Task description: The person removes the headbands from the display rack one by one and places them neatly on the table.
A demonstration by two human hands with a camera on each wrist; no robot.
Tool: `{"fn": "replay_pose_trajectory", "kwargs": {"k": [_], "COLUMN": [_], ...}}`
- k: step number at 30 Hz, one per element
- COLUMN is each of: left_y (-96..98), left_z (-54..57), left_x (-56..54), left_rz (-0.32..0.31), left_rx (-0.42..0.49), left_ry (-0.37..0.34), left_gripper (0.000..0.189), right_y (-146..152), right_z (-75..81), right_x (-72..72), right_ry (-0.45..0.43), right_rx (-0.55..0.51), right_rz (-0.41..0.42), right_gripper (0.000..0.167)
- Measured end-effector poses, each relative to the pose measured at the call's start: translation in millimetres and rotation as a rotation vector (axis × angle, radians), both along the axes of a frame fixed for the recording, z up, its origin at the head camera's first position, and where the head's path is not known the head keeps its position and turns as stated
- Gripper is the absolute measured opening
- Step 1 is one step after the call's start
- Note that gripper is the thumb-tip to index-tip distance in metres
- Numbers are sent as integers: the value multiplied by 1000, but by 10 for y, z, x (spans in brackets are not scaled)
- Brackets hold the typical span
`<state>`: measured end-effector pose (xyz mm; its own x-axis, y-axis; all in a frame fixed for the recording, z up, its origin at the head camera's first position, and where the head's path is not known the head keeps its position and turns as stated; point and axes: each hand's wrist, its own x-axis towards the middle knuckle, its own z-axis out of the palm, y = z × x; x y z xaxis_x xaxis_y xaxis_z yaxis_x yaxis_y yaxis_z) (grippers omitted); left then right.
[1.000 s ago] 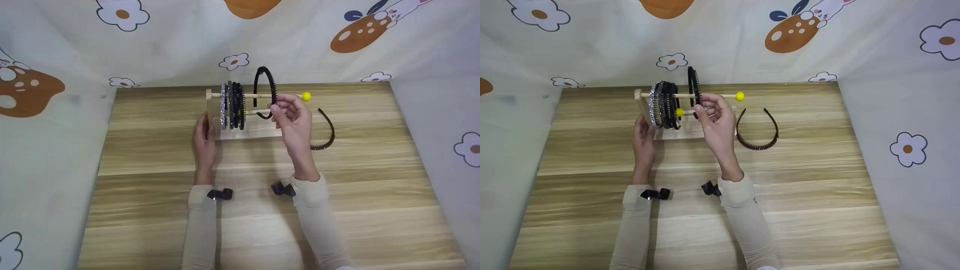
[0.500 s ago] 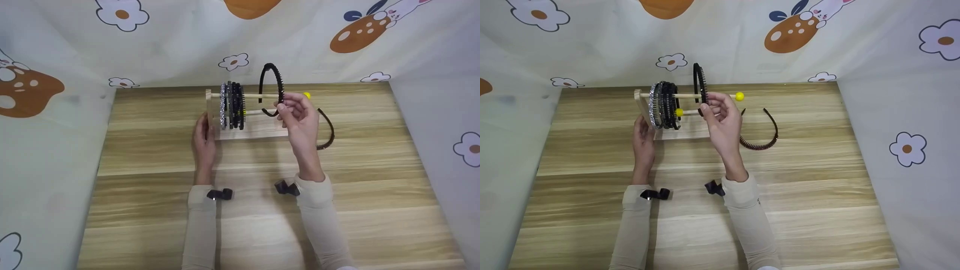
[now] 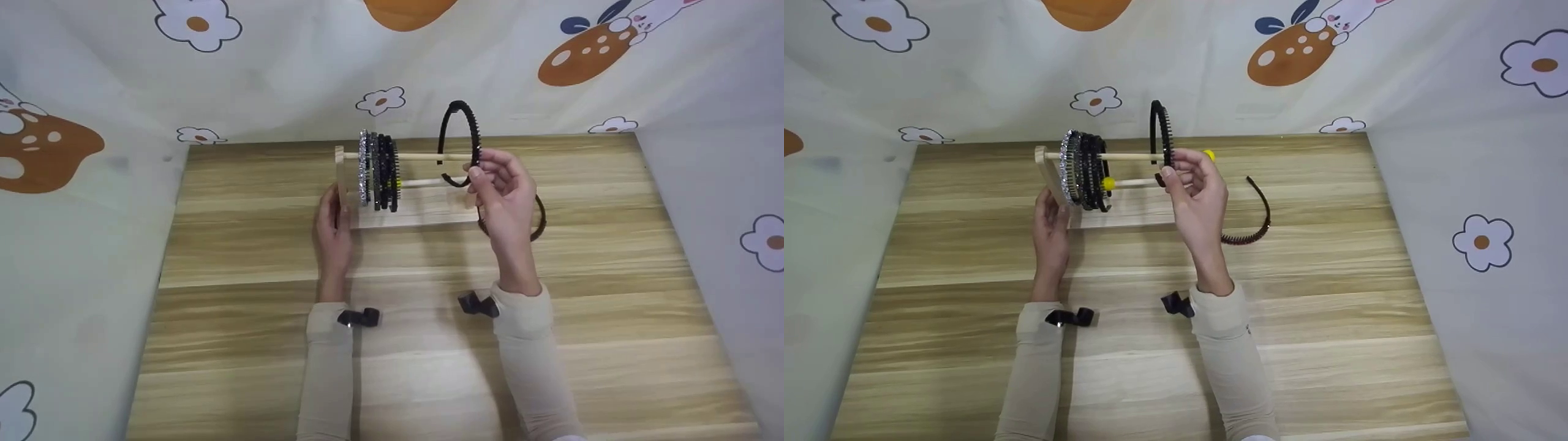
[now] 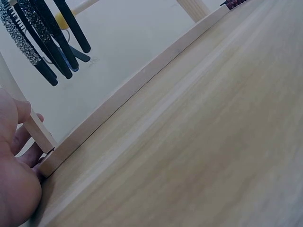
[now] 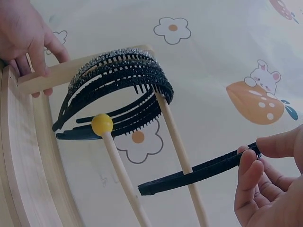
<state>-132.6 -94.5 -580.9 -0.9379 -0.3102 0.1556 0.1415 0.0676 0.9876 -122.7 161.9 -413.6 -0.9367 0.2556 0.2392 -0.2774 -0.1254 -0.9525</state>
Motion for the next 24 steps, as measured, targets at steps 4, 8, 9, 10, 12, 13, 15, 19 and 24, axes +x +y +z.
{"fn": "replay_pose_trajectory", "kwargs": {"k": [4,8,9,10,12,13,15,19,24], "left_y": [-5,-5,-4,-2,6,8,11,9,4], "left_z": [4,0,-2,2,16,22,27,19,-5], "left_x": [10,8,7,5,4,5,5,1,-8], "left_rz": [-3,-6,-6,-7,-7,-8,-9,-11,-13], "left_rx": [-6,0,-5,-8,-21,-21,-14,7,22], "left_ry": [-11,-14,-17,-18,-22,-23,-24,-14,-3], "left_gripper": [49,50,49,49,49,49,49,49,49], "right_y": [57,112,125,139,166,180,206,250,303], "right_z": [9,16,16,17,15,14,14,23,33], "right_x": [3,6,4,2,-8,-11,-20,-23,-29], "right_ry": [-14,-23,-21,-18,-12,-8,-4,13,26], "right_rx": [8,9,9,8,7,11,7,10,3], "right_rz": [-16,-29,-31,-36,-46,-50,-58,-76,-93], "right_gripper": [23,23,22,22,22,22,22,22,22]}}
